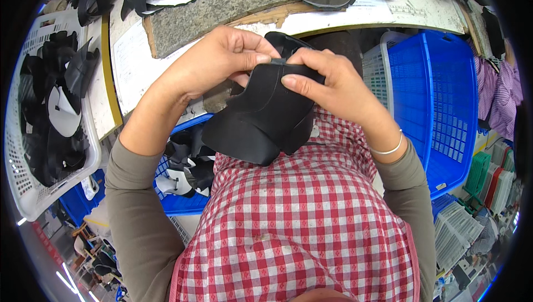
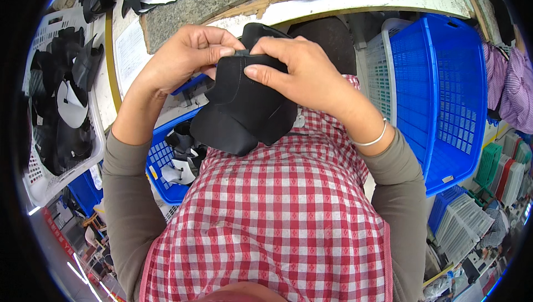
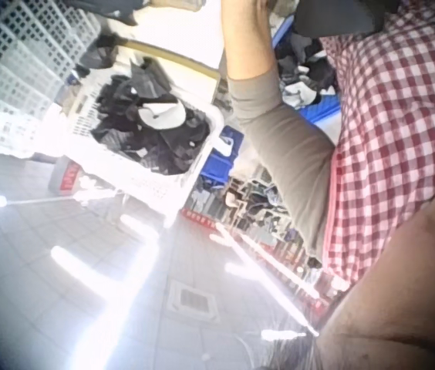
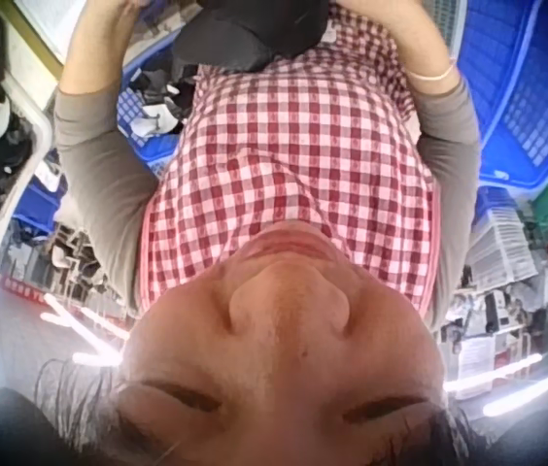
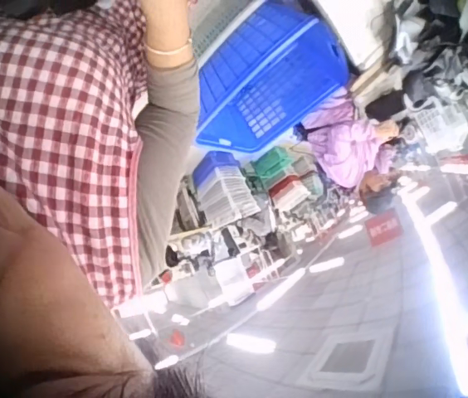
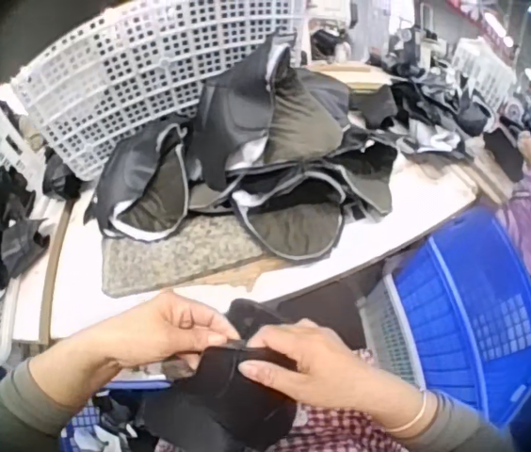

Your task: The person repeatedly picks up black shoe uppers and grey insoles from a table, aligns the insole to the upper, and presses the edges together. The person handles the parts one at a time, turning them over and smoothing the seam before placing the assembled unit on the table.

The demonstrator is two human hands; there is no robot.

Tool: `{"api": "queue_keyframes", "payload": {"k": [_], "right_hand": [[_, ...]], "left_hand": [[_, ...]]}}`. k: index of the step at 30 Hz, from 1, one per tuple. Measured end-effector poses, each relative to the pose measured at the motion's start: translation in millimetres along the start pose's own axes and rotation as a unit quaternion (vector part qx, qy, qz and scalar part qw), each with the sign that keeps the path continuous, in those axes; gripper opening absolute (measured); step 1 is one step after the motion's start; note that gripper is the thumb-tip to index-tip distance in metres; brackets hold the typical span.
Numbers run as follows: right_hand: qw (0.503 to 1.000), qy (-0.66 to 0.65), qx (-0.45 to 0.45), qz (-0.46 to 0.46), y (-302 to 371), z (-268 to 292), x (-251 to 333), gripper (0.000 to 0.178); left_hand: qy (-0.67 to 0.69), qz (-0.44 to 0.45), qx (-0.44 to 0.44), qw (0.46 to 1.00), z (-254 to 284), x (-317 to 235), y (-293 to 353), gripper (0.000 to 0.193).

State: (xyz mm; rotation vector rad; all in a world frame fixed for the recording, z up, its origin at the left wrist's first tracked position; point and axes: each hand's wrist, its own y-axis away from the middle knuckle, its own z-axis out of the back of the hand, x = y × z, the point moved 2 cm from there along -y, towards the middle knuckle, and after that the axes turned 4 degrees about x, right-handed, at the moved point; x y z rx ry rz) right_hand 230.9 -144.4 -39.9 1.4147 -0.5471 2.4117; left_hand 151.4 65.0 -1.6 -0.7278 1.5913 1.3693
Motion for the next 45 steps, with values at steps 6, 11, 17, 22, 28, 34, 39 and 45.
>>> {"api": "queue_keyframes", "payload": {"k": [6, 11, 17, 22, 28, 34, 39, 45], "right_hand": [[0.998, -0.016, -0.030, -0.046, 9.7, -8.0, -11.8, 0.027], [0.996, -0.060, -0.025, -0.057, 10.5, -8.5, -12.5, 0.027], [0.995, -0.059, -0.022, -0.080, 8.3, -7.6, -10.7, 0.027], [0.995, -0.079, -0.016, -0.064, 14.7, -4.7, -12.3, 0.026], [0.999, -0.030, -0.017, -0.027, 20.2, -4.7, -16.3, 0.033], [0.997, -0.065, -0.014, -0.028, 21.0, -2.6, -26.9, 0.040], [0.996, -0.081, -0.026, -0.005, 26.8, -2.8, -33.9, 0.034], [0.996, -0.083, -0.031, 0.015, 31.0, -2.4, -34.6, 0.028]], "left_hand": [[-0.039, -0.001, 0.002, 0.999, 0.5, 5.3, -6.1, 0.019], [0.051, 0.078, -0.016, 0.995, -1.1, 9.4, -11.5, 0.016], [-0.106, 0.053, -0.037, 0.992, -9.0, -5.7, -1.4, 0.014], [-0.100, 0.028, -0.003, 0.995, -14.7, -14.3, 5.5, 0.021], [-0.064, 0.067, -0.030, 0.995, -24.2, -15.4, 2.2, 0.022], [-0.527, -0.262, -0.155, 0.794, -66.7, -29.4, 1.6, 0.012], [-0.314, -0.072, -0.142, 0.936, -53.6, -17.3, -4.2, 0.014], [-0.089, 0.020, -0.055, 0.994, -34.1, -5.0, -7.3, 0.012]]}}
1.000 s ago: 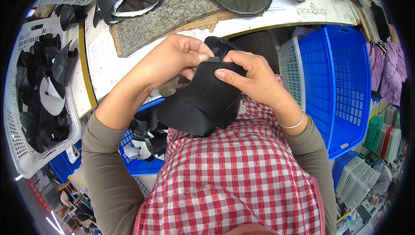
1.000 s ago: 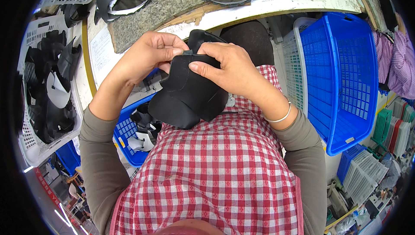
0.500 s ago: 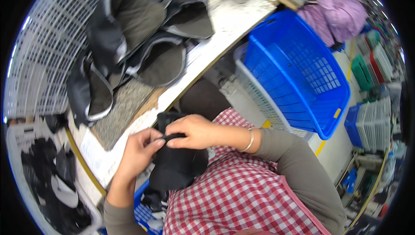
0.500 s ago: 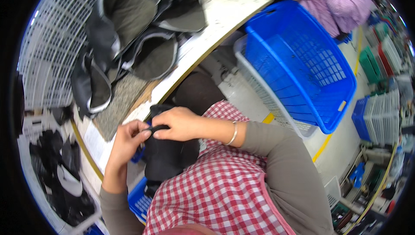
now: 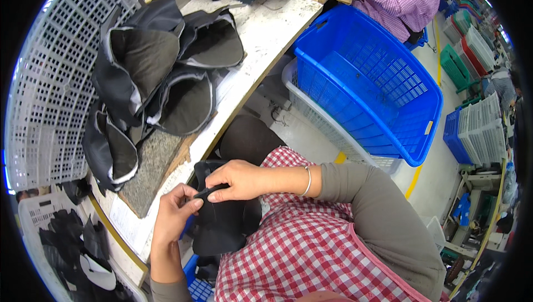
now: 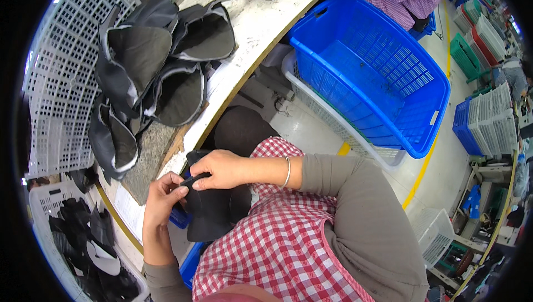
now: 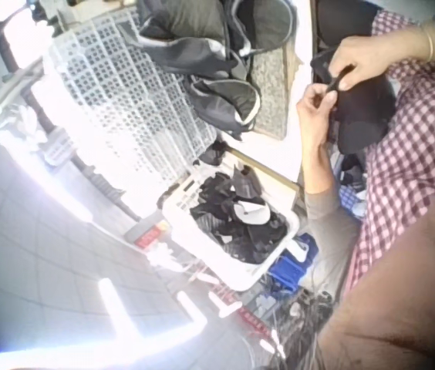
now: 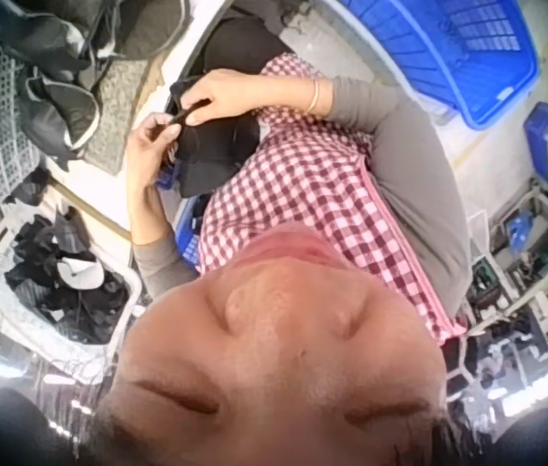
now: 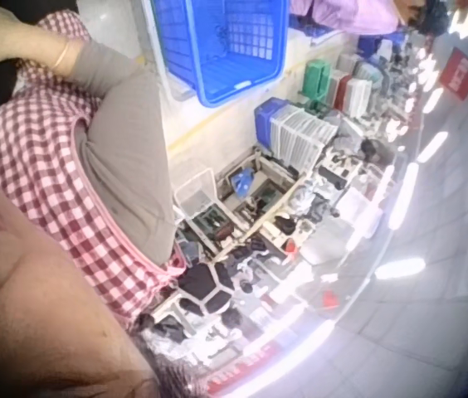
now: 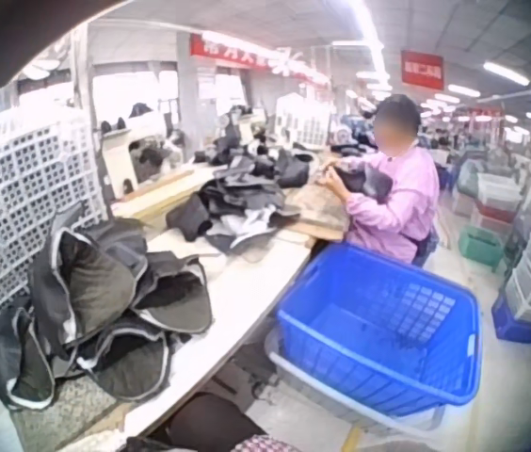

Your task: The person repeatedly picks up black shoe uppers and grey insoles from a table, aligns the insole to the upper, and presses the edges together. The person handles the parts one at a time, turning them over and smoothing the seam before placing the assembled unit on the table.

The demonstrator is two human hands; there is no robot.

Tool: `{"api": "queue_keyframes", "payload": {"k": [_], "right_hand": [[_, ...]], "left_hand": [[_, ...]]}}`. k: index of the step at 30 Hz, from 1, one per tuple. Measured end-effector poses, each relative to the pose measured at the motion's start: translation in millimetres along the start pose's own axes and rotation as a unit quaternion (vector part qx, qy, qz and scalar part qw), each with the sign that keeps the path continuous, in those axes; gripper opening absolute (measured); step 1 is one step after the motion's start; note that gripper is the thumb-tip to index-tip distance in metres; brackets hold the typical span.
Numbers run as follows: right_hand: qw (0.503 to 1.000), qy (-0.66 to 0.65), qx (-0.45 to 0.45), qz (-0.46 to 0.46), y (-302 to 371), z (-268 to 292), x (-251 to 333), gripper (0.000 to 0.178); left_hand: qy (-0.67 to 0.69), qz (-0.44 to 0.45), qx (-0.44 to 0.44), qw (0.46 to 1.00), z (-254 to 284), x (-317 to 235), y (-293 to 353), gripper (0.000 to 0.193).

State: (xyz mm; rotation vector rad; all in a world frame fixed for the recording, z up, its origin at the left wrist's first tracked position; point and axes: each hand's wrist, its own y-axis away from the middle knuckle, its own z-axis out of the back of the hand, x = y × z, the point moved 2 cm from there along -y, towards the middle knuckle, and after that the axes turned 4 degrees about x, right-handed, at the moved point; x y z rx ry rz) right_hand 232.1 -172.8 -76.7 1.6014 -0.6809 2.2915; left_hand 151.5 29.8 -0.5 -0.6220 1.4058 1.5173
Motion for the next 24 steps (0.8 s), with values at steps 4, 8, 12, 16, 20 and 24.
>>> {"api": "queue_keyframes", "payload": {"k": [4, 8, 12, 16, 20, 24], "right_hand": [[0.999, 0.027, -0.026, 0.002, 1.2, -0.8, 0.9, 0.028], [0.998, -0.024, -0.043, -0.040, 4.5, -0.6, -1.0, 0.023], [0.994, -0.060, -0.039, -0.083, 4.6, 0.2, -1.2, 0.022], [0.997, -0.003, -0.016, -0.077, 1.6, -1.1, 6.8, 0.025], [0.995, 0.002, -0.001, -0.098, 1.2, -3.9, 12.9, 0.028], [0.996, 0.005, -0.008, -0.085, 1.0, -8.8, 9.4, 0.030]], "left_hand": [[0.012, 0.042, -0.079, 0.996, -10.7, 2.0, 0.1, 0.010], [-0.373, -0.290, -0.200, 0.859, -30.9, -5.3, 6.0, 0.017], [-0.089, -0.155, -0.146, 0.973, -22.6, 16.6, -2.7, 0.013], [-0.020, -0.127, -0.004, 0.992, -12.4, 19.1, -12.9, 0.012], [0.014, -0.051, 0.076, 0.996, 0.7, -0.4, -22.5, 0.014], [-0.084, -0.082, 0.074, 0.990, 1.1, -11.2, -26.4, 0.012]]}}
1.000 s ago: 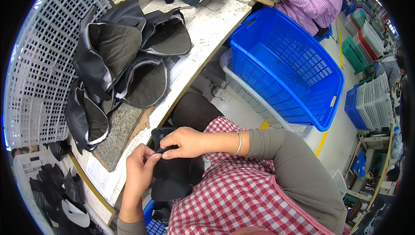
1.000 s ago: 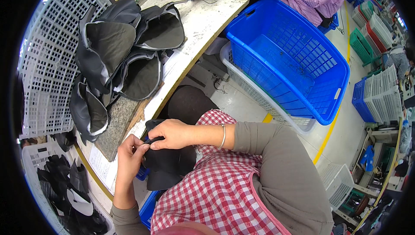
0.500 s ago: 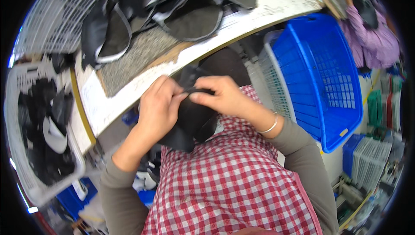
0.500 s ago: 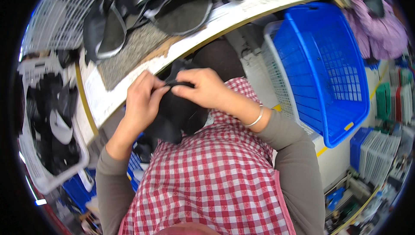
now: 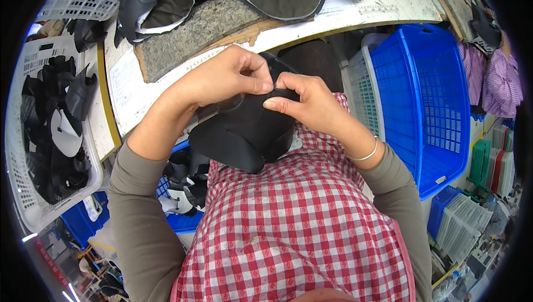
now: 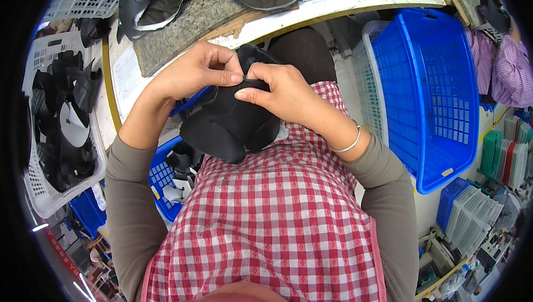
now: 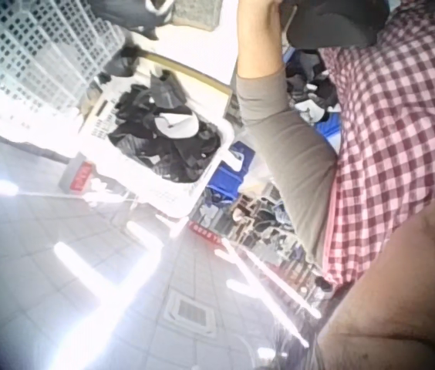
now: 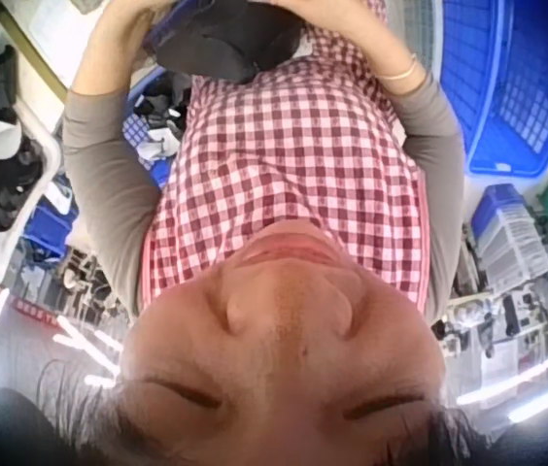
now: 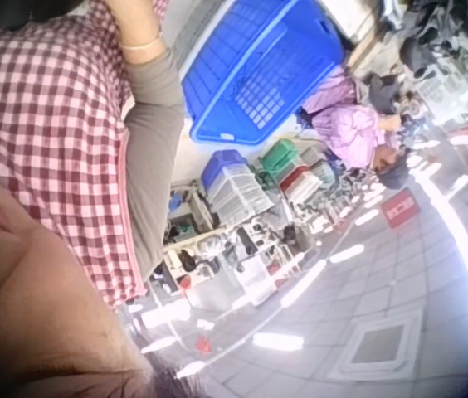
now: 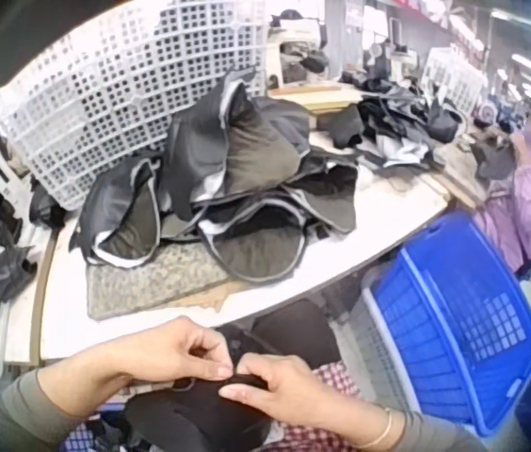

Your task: The person repeatedly picks up black shoe uppers and grey insoles from a table, aligns the insole to the upper, and presses the edges together. The person handles the parts one at a time, turning them over and smoothing the seam before placing the assembled unit on the table.

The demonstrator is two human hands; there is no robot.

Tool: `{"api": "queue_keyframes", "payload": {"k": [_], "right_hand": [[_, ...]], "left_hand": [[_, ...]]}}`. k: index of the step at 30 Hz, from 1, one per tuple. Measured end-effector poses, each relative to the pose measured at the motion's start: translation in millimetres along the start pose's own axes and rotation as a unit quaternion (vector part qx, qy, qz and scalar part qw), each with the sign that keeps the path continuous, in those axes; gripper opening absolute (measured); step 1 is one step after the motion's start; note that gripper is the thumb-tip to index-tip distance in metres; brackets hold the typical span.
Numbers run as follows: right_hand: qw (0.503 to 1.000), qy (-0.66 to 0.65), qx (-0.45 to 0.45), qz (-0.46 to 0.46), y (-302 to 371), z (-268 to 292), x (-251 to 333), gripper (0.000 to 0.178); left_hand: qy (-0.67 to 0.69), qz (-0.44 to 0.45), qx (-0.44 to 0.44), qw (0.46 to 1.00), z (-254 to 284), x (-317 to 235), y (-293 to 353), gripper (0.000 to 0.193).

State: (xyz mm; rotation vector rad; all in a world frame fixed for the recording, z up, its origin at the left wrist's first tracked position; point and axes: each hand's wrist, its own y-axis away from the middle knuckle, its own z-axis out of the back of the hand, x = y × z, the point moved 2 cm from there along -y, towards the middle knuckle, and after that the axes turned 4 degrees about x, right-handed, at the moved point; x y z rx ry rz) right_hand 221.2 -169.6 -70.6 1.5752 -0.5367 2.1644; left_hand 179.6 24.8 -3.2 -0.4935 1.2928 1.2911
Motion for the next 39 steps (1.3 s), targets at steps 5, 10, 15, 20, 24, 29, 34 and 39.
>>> {"api": "queue_keyframes", "payload": {"k": [5, 10, 15, 20, 24, 29, 34, 39], "right_hand": [[1.000, 0.003, -0.006, -0.010, 5.4, 7.4, -8.2, 0.027], [0.974, -0.123, 0.122, -0.147, 13.3, 45.3, -8.9, 0.026], [0.982, 0.152, 0.085, 0.068, 5.3, 59.4, 9.4, 0.023], [0.995, 0.074, 0.038, -0.045, 23.4, 55.4, -1.2, 0.022], [0.988, -0.056, 0.112, -0.092, 46.5, 61.1, 7.2, 0.028], [0.980, 0.149, 0.040, 0.125, 35.3, 66.8, 96.7, 0.025], [0.975, -0.151, -0.142, 0.078, -43.8, 0.6, 111.4, 0.021], [0.986, -0.076, 0.090, 0.121, -61.5, -70.7, 85.1, 0.032]], "left_hand": [[-0.321, -0.183, -0.204, 0.907, -31.3, 16.9, 12.0, 0.017], [0.069, 0.016, -0.138, 0.988, -58.2, 32.1, 18.3, 0.014], [-0.021, -0.115, -0.186, 0.975, -68.6, 31.7, 21.5, 0.013], [0.243, 0.069, -0.155, 0.955, -73.2, 81.7, 30.8, 0.019], [0.179, -0.057, -0.212, 0.959, -80.0, 65.1, 45.1, 0.016], [-0.339, -0.283, -0.418, 0.794, -8.5, -41.0, 113.5, 0.015], [-0.406, -0.245, -0.566, 0.674, -4.9, -67.2, 143.2, 0.056], [-0.282, -0.127, -0.589, 0.747, -33.7, 37.7, 110.7, 0.084]]}}
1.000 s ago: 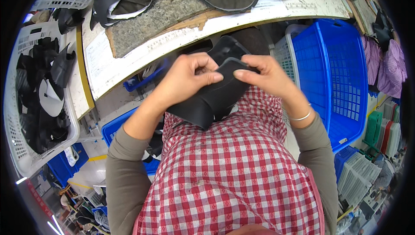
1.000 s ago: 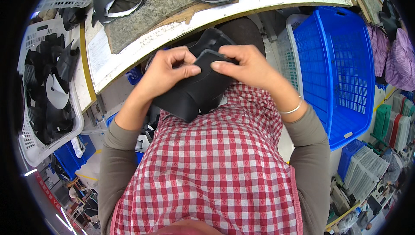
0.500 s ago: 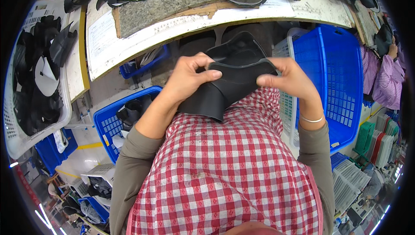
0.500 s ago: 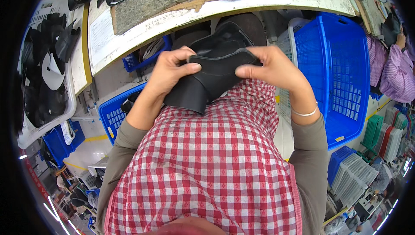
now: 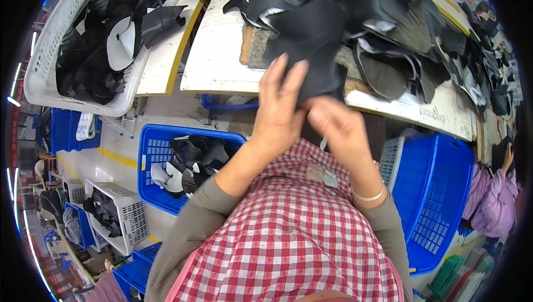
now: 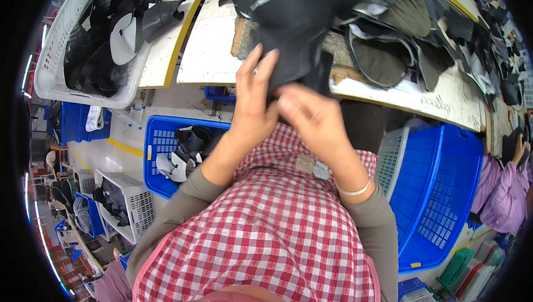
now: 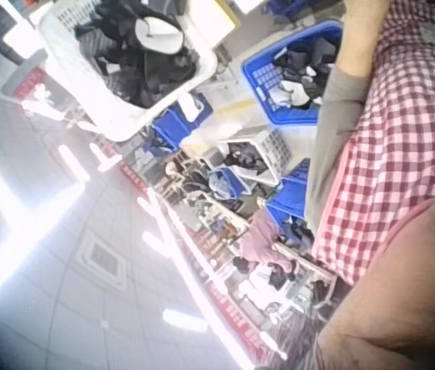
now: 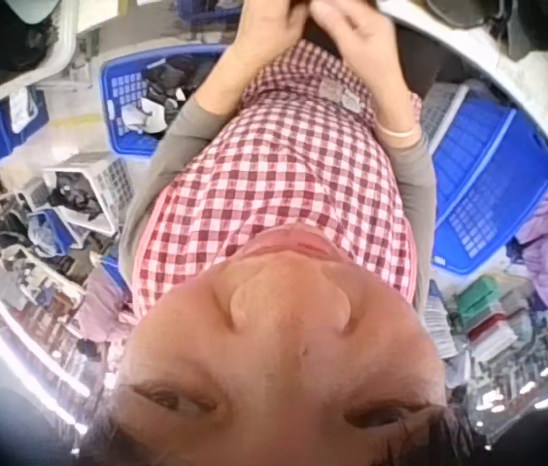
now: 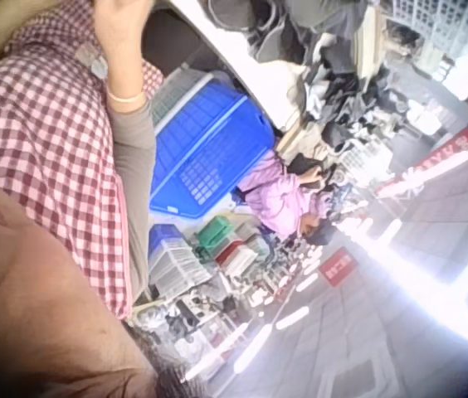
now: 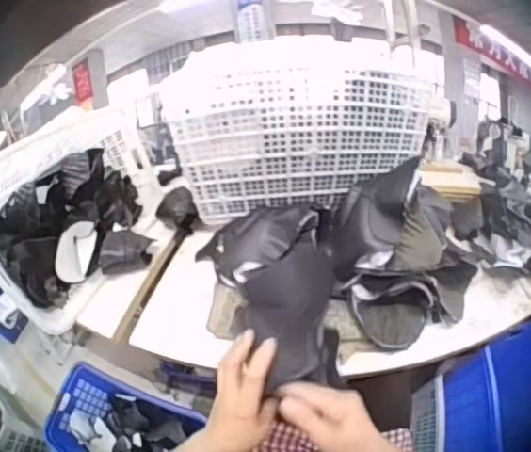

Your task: The person repeatedly picks up black shoe uppers and grey insoles from a table, aligns the insole to the upper, and presses the edges together. The person handles the parts one at a time, turning them over and smoothing the seam before placing the assembled unit on the table.

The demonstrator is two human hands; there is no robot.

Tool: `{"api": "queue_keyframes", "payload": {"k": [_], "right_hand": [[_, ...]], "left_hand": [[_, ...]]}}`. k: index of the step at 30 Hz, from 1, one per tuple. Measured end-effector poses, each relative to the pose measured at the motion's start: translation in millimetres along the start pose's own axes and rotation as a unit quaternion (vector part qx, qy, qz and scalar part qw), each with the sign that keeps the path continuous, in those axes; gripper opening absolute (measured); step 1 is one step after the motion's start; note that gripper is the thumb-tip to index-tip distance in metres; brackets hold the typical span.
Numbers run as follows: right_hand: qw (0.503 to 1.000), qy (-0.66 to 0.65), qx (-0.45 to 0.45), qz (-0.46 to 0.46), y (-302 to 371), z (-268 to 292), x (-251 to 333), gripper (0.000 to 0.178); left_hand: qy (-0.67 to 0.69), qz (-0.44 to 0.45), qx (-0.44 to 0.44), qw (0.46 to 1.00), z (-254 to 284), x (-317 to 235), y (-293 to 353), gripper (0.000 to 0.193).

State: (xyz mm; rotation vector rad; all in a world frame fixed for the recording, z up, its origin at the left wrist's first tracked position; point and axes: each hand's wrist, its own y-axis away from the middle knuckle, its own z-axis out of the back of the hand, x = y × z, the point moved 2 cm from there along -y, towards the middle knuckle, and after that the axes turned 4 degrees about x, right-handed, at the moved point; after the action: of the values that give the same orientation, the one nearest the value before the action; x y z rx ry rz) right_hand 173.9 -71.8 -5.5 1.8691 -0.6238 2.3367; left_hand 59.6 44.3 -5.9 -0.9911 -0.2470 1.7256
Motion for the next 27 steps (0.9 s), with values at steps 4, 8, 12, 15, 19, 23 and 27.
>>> {"api": "queue_keyframes", "payload": {"k": [4, 8, 12, 15, 19, 23, 27], "right_hand": [[0.930, 0.050, 0.331, 0.150, 0.3, -17.5, 1.8, 0.051], [0.956, 0.000, 0.281, 0.083, -13.6, 21.9, -9.3, 0.032], [0.992, 0.030, 0.086, -0.093, -15.2, 41.2, -44.5, 0.020], [0.987, 0.026, 0.099, -0.120, -16.3, 18.9, -69.2, 0.017], [0.975, 0.023, 0.209, -0.066, -24.6, -23.5, -82.3, 0.019], [0.949, 0.113, 0.295, 0.009, -22.6, -27.2, -79.1, 0.022], [0.980, 0.097, 0.163, -0.054, -15.2, 26.5, -72.4, 0.028]], "left_hand": [[-0.002, 0.146, -0.115, 0.983, 50.6, 87.9, 25.8, 0.065], [-0.120, 0.132, -0.249, 0.952, 164.3, 150.0, 9.5, 0.053], [-0.434, 0.191, -0.126, 0.871, 197.9, 213.6, -52.1, 0.057], [-0.379, 0.016, -0.125, 0.917, 133.7, 254.4, -115.8, 0.069], [-0.017, 0.000, 0.031, 0.999, 11.0, 303.0, -252.3, 0.045], [0.185, 0.259, 0.178, 0.931, -59.1, 286.9, -308.5, 0.068], [0.201, 0.007, 0.070, 0.977, 5.6, 199.9, -250.5, 0.048]]}}
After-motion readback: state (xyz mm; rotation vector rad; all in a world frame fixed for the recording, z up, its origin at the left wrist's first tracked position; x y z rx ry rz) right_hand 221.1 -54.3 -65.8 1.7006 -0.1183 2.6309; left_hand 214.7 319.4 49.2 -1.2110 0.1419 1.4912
